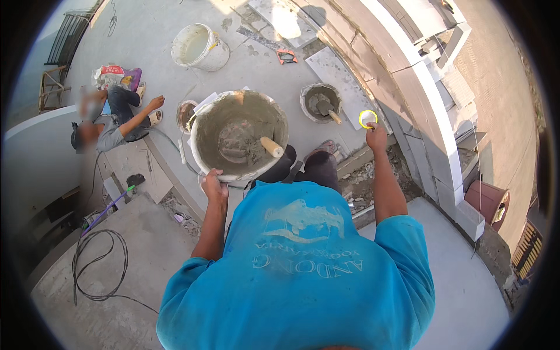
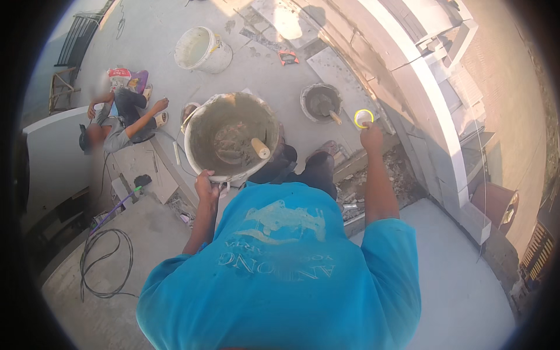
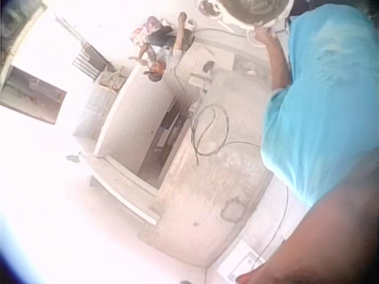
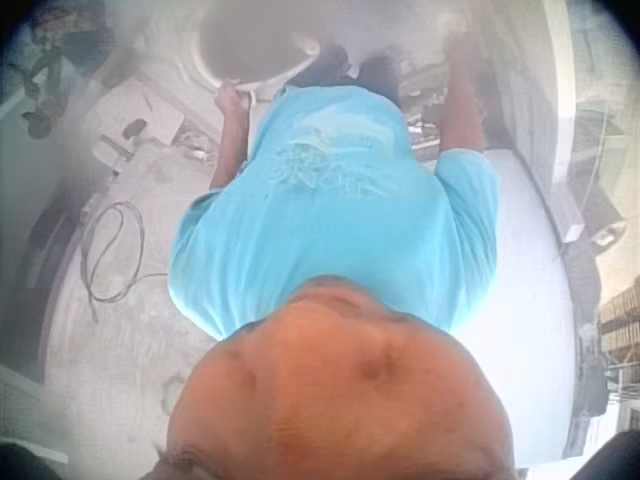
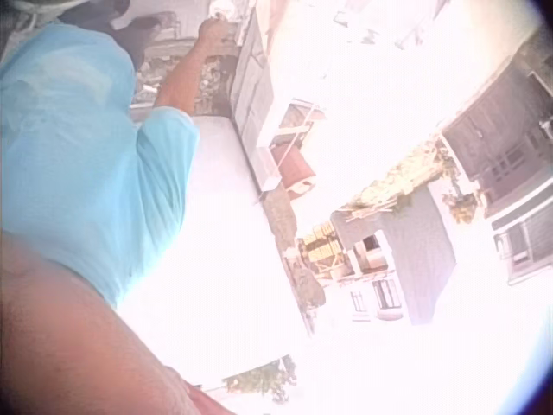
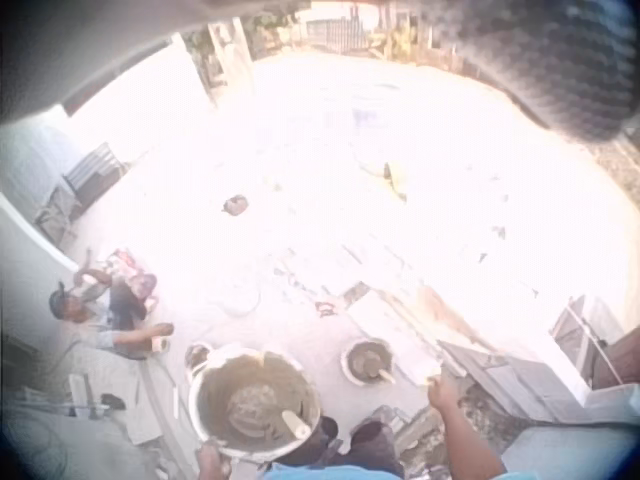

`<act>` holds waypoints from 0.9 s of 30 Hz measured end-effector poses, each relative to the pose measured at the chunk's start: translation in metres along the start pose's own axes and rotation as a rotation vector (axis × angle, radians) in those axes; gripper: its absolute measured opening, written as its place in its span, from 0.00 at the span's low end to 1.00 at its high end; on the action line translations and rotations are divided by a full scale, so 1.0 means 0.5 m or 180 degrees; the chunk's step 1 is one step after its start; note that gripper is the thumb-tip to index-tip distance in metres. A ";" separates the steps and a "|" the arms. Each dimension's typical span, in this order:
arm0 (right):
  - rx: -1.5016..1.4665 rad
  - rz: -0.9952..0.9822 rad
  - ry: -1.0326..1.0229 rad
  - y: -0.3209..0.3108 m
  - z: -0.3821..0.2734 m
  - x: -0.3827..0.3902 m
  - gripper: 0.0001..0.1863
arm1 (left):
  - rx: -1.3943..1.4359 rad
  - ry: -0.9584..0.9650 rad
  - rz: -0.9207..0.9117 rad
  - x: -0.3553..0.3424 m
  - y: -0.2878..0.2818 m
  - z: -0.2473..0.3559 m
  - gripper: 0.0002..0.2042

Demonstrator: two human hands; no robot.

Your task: The person measures a wall section with a tape measure, then scoops cement from a bucket with a trowel and applies it to the wall. They later use a hammer to tap a tile into place and continue applying cement to the wall surface.

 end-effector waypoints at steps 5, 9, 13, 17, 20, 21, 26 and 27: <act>0.0001 -0.1182 -0.0601 0.316 -0.257 -0.234 0.15 | 0.0252 0.0215 0.0891 0.001 -0.064 -0.121 0.14; -0.0180 -0.1585 -0.0849 0.506 -0.513 -0.362 0.15 | 0.0222 0.0133 0.1190 0.005 -0.086 -0.179 0.13; -0.1688 -0.1960 -0.0979 0.552 -0.819 -0.410 0.26 | 0.0162 0.0228 0.1321 0.002 -0.071 -0.201 0.11; -0.1199 -0.2238 -0.1479 0.485 -0.939 -0.288 0.22 | -0.0012 0.0449 0.1002 -0.037 -0.042 -0.140 0.12; 0.0090 -0.2229 -0.2704 0.379 -0.833 -0.053 0.23 | -0.0293 0.0627 0.0773 -0.075 0.007 -0.058 0.14; 0.0438 -0.2284 -0.2820 0.338 -0.790 -0.003 0.25 | -0.0353 0.0782 0.0612 -0.087 0.047 -0.027 0.14; 0.1125 -0.1832 -0.2395 0.316 -0.645 0.091 0.28 | -0.1142 0.1454 -0.0319 -0.109 0.250 0.101 0.12; 0.1163 -0.1630 -0.2320 0.318 -0.643 0.080 0.28 | -0.1087 0.1502 -0.0521 -0.094 0.295 0.126 0.12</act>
Point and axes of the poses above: each hand's wrist, its own x-axis away from the middle knuckle, its own y-axis out of the palm, z = x × y, the point moved 6 cm from there along -x, towards the middle knuckle, and after that the axes turned 8 degrees about -x, right-handed, at the moved point
